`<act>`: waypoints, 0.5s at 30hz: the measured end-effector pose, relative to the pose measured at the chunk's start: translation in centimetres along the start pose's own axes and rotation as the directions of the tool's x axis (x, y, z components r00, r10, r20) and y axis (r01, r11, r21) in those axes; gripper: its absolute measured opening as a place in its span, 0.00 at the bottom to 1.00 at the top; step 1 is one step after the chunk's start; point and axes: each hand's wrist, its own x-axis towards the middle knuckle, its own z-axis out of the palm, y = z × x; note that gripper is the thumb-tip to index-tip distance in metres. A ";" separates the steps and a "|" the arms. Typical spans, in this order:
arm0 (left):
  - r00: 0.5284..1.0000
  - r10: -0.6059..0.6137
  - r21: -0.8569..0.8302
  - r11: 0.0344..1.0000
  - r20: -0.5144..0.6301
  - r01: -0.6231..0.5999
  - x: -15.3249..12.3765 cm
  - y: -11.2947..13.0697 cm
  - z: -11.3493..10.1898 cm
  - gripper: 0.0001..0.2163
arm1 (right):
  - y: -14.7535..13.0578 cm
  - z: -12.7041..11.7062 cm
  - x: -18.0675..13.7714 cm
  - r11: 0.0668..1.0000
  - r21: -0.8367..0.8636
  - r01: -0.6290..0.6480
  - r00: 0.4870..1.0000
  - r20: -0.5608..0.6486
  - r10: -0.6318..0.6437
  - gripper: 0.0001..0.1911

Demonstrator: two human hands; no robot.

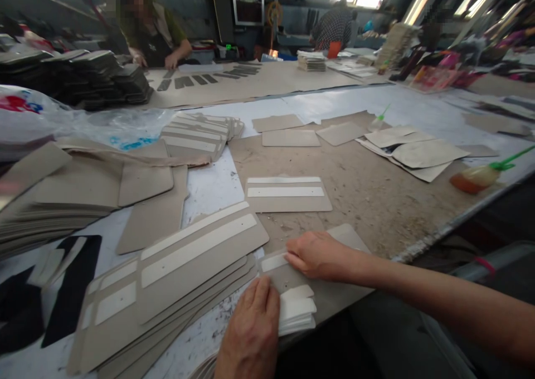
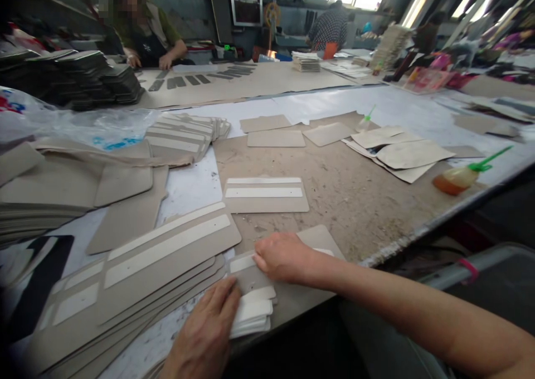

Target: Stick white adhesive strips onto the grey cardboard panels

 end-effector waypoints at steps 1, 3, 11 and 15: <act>1.000 0.007 0.003 1.000 -0.006 -0.007 0.0 -0.1 0.0 0.26 | 0.0 0.0 0.0 1.000 0.000 -0.002 1.000 0.004 0.002 0.19; 1.000 0.017 0.019 1.000 -0.023 -0.017 -0.1 -0.2 0.2 0.27 | 0.1 0.0 0.1 1.000 0.000 -0.007 1.000 0.008 0.007 0.19; 0.996 0.062 0.076 0.995 -0.067 -0.057 0.3 -0.4 0.3 0.22 | -0.1 0.2 0.1 1.000 0.003 -0.014 1.000 0.000 0.014 0.17; 0.994 0.084 0.117 0.990 -0.066 -0.076 0.4 -0.5 0.2 0.20 | 0.1 0.6 0.2 1.000 0.004 -0.014 1.000 -0.013 0.014 0.18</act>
